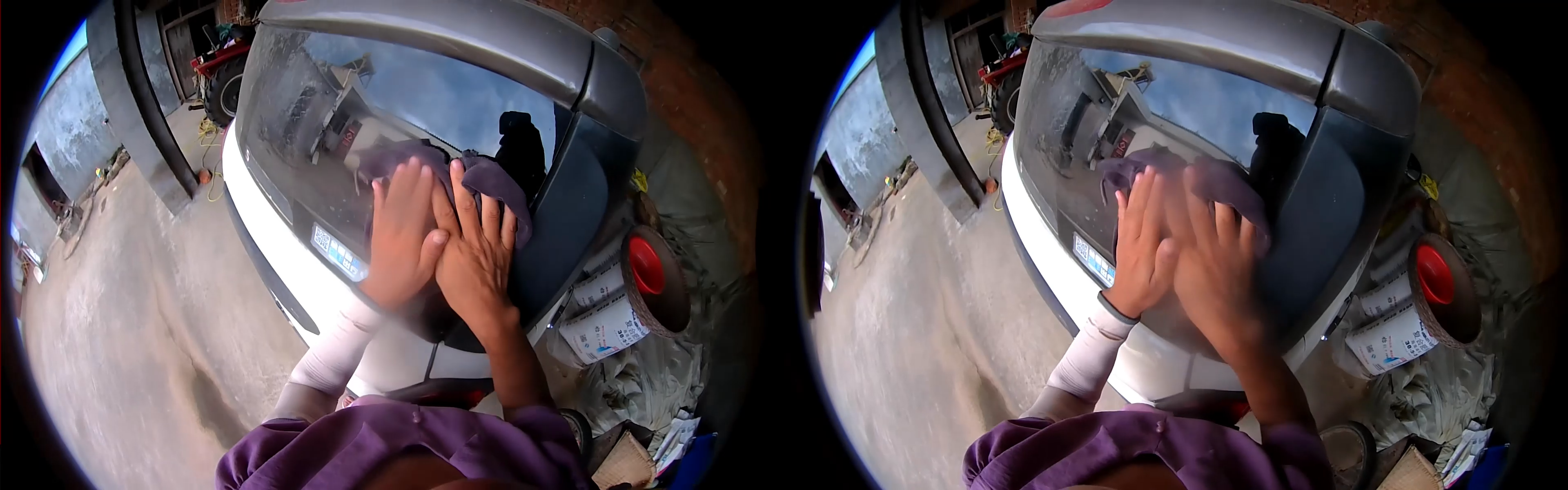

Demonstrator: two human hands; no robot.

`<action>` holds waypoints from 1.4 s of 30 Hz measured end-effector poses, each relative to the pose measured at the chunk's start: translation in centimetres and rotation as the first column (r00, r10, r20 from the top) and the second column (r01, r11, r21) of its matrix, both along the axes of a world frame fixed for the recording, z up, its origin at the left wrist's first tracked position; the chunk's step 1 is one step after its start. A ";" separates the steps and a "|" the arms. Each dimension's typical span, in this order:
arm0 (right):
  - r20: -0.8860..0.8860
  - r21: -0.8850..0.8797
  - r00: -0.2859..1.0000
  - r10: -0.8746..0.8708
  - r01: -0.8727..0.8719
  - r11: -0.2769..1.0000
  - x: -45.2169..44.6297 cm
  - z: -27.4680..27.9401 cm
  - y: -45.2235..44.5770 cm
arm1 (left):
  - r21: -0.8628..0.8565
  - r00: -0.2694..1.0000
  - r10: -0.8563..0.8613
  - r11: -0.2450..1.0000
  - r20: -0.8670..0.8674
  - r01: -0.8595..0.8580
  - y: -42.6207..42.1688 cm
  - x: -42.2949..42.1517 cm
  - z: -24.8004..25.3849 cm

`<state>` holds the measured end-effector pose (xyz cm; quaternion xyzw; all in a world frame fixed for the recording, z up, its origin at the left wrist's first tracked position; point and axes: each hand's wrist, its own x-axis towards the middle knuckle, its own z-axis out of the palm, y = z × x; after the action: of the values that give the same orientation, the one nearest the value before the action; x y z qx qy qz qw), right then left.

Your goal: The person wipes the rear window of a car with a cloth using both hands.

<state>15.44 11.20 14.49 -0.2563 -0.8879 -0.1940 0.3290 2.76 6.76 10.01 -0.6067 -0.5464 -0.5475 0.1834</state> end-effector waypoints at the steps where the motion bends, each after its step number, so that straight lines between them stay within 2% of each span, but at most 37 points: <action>1: 0.005 0.017 1.000 0.003 -0.003 1.000 0.1 0.2 0.4 | 0.034 1.000 0.001 0.999 -0.030 0.000 0.8 -0.6 0.6; 4: 0.008 0.026 1.000 0.009 -0.009 1.000 0.1 3.2 1.0 | 0.094 0.994 0.050 0.995 -0.097 -0.041 3.0 -2.2 2.7; 6: -0.015 0.111 1.000 0.013 -0.011 0.994 -0.3 4.7 2.0 | 0.096 0.982 0.105 0.991 -0.158 -0.091 4.8 -3.5 3.9; 7: -0.021 0.128 0.999 0.036 -0.033 0.991 -0.4 5.6 2.4 | 0.124 0.985 0.071 0.991 -0.156 -0.051 4.8 -3.8 4.9; 10: -0.035 0.214 0.997 0.076 -0.066 0.975 -1.7 7.2 4.0 | 0.179 0.980 0.104 0.981 -0.172 -0.073 5.9 -5.0 7.1; 12: -0.021 0.270 0.996 0.091 -0.082 0.959 -2.8 8.1 4.8 | 0.207 0.959 0.208 0.964 -0.192 -0.167 7.1 -6.7 8.1; 16: 0.025 0.301 0.994 0.105 -0.108 0.947 -5.9 9.2 5.9 | 0.200 0.984 0.095 0.978 -0.151 -0.064 8.1 -10.2 9.2; 19: 0.035 0.320 0.993 0.110 -0.116 0.940 -8.4 9.0 6.3 | 0.145 0.994 0.068 0.988 -0.083 -0.055 7.6 -12.0 9.0; 24: 0.049 0.352 0.994 0.094 -0.105 0.930 -11.0 6.1 5.7 | 0.128 0.990 0.134 0.982 0.033 -0.138 6.4 -12.3 5.8; 28: 0.149 0.296 0.986 0.081 -0.123 0.947 -11.4 2.9 2.7 | 0.065 0.967 0.246 0.966 0.061 -0.250 3.9 -11.5 1.4; 30: 0.188 0.186 0.977 0.097 -0.132 0.974 -11.6 0.6 1.4 | 0.022 0.950 0.306 0.951 0.059 -0.308 2.1 -10.3 -0.7; 33: 0.159 0.172 0.970 0.182 -0.209 0.963 -12.4 -4.1 1.4 | -0.074 0.937 0.303 0.953 0.176 -0.294 0.7 -10.6 -5.0; 35: 0.281 0.060 0.943 0.180 -0.205 0.977 -12.4 -4.8 0.4 | -0.140 0.918 0.318 0.946 0.238 -0.292 -0.4 -10.3 -6.6; 36: 0.339 0.006 0.923 0.181 -0.195 0.981 -12.5 -5.0 -0.1 | -0.136 0.904 0.322 0.946 0.282 -0.295 -0.8 -9.9 -7.3; 37: 0.349 0.087 0.931 0.108 -0.147 0.985 -12.8 -5.2 -0.7 | -0.130 0.890 0.323 0.946 0.323 -0.296 -1.1 -9.7 -8.2; 39: 0.389 -0.006 0.915 0.109 -0.116 0.993 -13.3 -6.0 -1.1 | -0.115 0.864 0.298 0.955 0.406 -0.275 -1.5 -9.0 -9.9; 42: 0.324 0.055 0.928 0.184 -0.212 0.976 -13.0 -6.6 -0.6 | -0.090 0.856 0.311 0.949 0.414 -0.301 -1.6 -8.1 -10.6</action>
<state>2.44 10.63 7.93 -0.1160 -0.9409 -0.2380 0.2111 -5.38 5.15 -0.61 -0.3809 -0.6684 -0.6237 0.1385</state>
